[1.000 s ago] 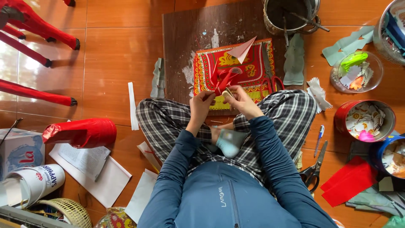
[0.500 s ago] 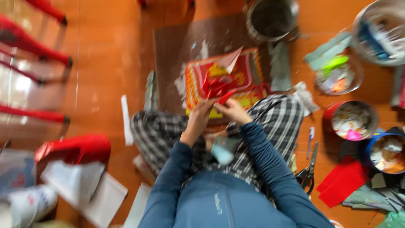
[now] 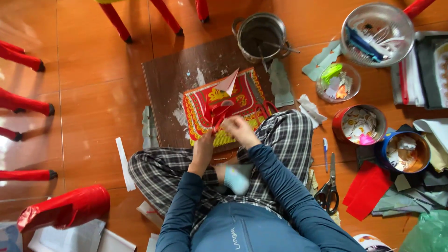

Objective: Making traditional paper crafts by cutting, folding, and gluing paper onto a structure

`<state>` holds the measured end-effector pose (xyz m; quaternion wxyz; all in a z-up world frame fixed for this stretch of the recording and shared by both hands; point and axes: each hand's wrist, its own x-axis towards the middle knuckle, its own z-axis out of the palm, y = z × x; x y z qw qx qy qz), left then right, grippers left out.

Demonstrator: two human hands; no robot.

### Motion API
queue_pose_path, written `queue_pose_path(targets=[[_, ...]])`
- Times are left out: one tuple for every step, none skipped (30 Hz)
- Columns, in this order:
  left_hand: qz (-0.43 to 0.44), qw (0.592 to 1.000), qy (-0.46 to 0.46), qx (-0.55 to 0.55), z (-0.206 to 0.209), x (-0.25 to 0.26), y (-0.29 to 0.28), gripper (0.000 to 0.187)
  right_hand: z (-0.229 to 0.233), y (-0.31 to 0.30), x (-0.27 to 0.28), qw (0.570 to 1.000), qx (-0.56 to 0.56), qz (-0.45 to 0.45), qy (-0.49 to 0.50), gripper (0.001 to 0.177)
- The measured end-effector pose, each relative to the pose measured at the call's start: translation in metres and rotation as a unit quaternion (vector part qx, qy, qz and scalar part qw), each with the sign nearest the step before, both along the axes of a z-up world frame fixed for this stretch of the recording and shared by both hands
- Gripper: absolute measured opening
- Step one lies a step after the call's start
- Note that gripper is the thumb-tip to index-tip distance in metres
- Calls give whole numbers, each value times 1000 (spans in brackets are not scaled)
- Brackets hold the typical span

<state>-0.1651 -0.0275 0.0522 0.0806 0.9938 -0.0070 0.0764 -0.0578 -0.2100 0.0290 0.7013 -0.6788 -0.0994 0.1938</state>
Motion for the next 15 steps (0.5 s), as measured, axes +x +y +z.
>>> queue_pose_path(targets=[[29, 999, 8, 23, -12, -8, 4, 31, -17, 0, -3, 997, 24, -65, -41, 32], [33, 999, 19, 22, -9, -6, 4, 31, -5, -6, 6, 997, 22, -61, -30, 32], [81, 994, 28, -68, -8, -6, 3, 30, 6, -12, 14, 984, 80, -133, 85, 31], [130, 978, 36, -156, -6, -6, 2, 31, 16, -19, 23, 949, 133, -204, 198, 31], [136, 977, 44, -158, 1, -5, -1, 31, 26, -25, 22, 949, 128, -201, 206, 31], [159, 970, 57, -177, 8, -3, -4, 31, 37, -32, 21, 935, 147, -214, 242, 35], [179, 962, 63, -195, 16, 6, -6, 31, 48, -37, 28, 920, 169, -228, 272, 39], [182, 962, 65, -195, 3, 10, -4, 31, 53, -37, 28, 920, 167, -226, 275, 39], [188, 967, 65, -161, -10, 13, -2, 31, 58, -36, 27, 913, 176, -230, 288, 39], [194, 971, 66, -127, -23, 17, 0, 31, 63, -36, 27, 906, 185, -234, 302, 40], [195, 970, 68, -127, -15, 24, -3, 31, 64, -35, 26, 905, 184, -233, 304, 40], [176, 973, 68, -137, -7, 30, -6, 36, 66, -34, 26, 906, 177, -230, 309, 41], [155, 975, 64, -147, 1, 40, -8, 48, 68, -33, 28, 907, 172, -227, 311, 43], [155, 975, 62, -147, -1, 48, -9, 48, 60, -33, 27, 907, 172, -226, 309, 43], [155, 975, 60, -147, -2, 57, -9, 53, 52, -33, 27, 909, 174, -218, 310, 40]])
